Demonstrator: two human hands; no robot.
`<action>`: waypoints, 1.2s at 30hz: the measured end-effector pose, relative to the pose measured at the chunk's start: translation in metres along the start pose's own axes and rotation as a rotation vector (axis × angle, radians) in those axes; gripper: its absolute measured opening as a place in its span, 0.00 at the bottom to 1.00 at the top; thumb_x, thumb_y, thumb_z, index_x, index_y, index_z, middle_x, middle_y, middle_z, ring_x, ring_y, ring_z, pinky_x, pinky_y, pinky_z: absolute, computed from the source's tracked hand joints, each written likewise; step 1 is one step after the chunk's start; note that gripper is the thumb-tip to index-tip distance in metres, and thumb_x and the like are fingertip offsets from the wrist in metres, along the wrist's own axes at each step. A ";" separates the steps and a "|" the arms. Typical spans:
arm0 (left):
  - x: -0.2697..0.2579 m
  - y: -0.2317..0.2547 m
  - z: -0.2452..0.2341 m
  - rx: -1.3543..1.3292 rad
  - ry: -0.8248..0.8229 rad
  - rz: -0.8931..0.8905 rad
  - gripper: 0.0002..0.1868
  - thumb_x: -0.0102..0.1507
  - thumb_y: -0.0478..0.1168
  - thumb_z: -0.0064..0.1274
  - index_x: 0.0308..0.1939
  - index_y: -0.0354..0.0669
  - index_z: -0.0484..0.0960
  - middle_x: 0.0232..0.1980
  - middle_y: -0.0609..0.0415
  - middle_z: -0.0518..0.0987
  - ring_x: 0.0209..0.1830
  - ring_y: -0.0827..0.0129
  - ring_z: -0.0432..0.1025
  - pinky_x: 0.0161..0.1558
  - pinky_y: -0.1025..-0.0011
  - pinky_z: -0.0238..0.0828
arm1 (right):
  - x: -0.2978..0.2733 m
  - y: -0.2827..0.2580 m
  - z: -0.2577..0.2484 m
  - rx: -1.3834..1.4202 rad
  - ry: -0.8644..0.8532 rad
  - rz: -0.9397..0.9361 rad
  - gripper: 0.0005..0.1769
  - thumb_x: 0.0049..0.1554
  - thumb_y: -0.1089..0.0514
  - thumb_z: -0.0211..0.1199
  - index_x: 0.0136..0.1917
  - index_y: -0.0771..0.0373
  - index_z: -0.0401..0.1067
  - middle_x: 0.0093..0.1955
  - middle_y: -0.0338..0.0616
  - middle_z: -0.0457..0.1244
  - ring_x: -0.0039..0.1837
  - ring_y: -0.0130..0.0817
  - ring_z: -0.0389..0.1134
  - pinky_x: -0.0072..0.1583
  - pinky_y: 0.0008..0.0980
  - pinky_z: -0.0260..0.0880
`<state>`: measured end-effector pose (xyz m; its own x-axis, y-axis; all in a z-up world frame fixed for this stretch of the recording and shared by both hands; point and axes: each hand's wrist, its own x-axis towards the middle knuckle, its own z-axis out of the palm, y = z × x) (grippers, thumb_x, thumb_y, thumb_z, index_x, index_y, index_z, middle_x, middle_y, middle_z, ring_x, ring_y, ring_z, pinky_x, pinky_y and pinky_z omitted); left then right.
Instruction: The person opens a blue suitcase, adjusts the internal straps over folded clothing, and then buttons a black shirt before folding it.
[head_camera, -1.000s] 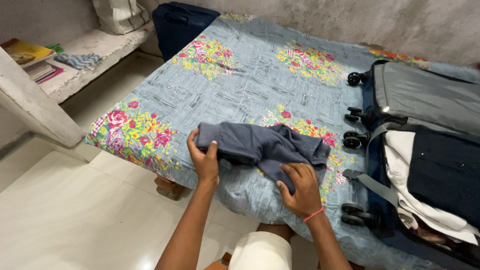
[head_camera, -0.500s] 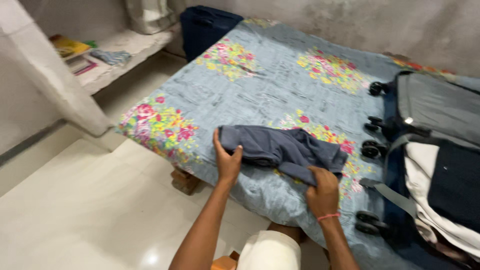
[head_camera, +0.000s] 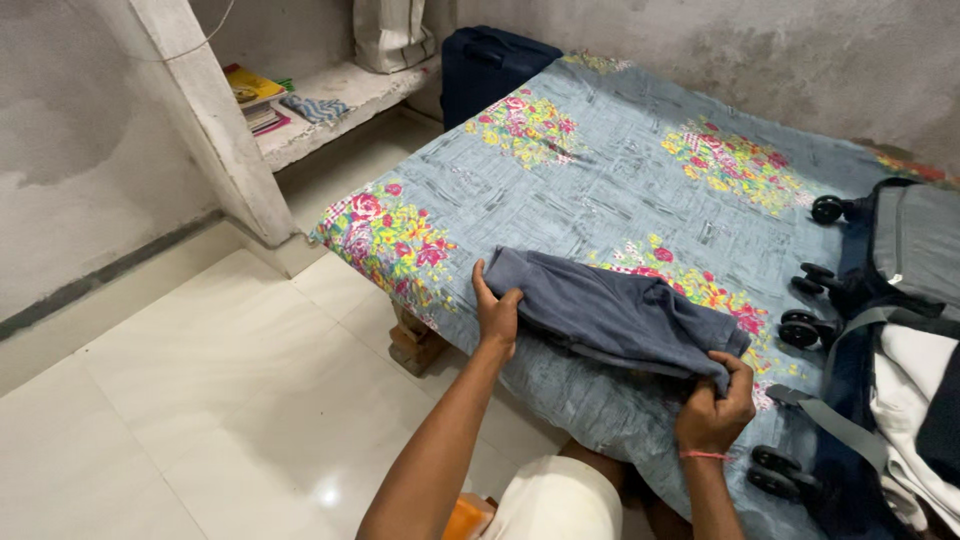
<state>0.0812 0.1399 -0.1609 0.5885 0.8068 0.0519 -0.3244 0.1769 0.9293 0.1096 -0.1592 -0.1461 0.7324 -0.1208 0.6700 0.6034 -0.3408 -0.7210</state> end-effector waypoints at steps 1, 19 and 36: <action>-0.001 0.000 -0.002 0.001 -0.002 0.004 0.51 0.52 0.33 0.52 0.79 0.49 0.48 0.79 0.41 0.56 0.76 0.55 0.56 0.72 0.64 0.51 | 0.000 0.003 0.001 0.025 -0.015 0.054 0.15 0.57 0.69 0.53 0.56 0.66 0.73 0.48 0.50 0.67 0.48 0.39 0.68 0.54 0.35 0.68; -0.009 0.017 -0.006 0.007 -0.106 0.035 0.53 0.51 0.28 0.48 0.81 0.53 0.49 0.81 0.45 0.54 0.72 0.61 0.60 0.66 0.69 0.60 | 0.002 0.015 0.005 -0.059 -0.108 0.140 0.11 0.59 0.67 0.56 0.53 0.65 0.76 0.41 0.47 0.68 0.42 0.32 0.67 0.47 0.33 0.66; -0.011 -0.003 -0.010 -0.163 -0.015 0.037 0.46 0.62 0.32 0.56 0.79 0.48 0.47 0.79 0.44 0.53 0.76 0.60 0.53 0.73 0.64 0.48 | 0.005 -0.028 -0.007 -0.142 0.066 -0.221 0.14 0.50 0.68 0.54 0.50 0.66 0.74 0.51 0.53 0.66 0.57 0.52 0.66 0.64 0.45 0.62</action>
<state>0.0680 0.1359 -0.1680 0.5847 0.8061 0.0915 -0.4610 0.2373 0.8551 0.0945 -0.1568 -0.1210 0.5625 -0.0881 0.8221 0.6926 -0.4929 -0.5267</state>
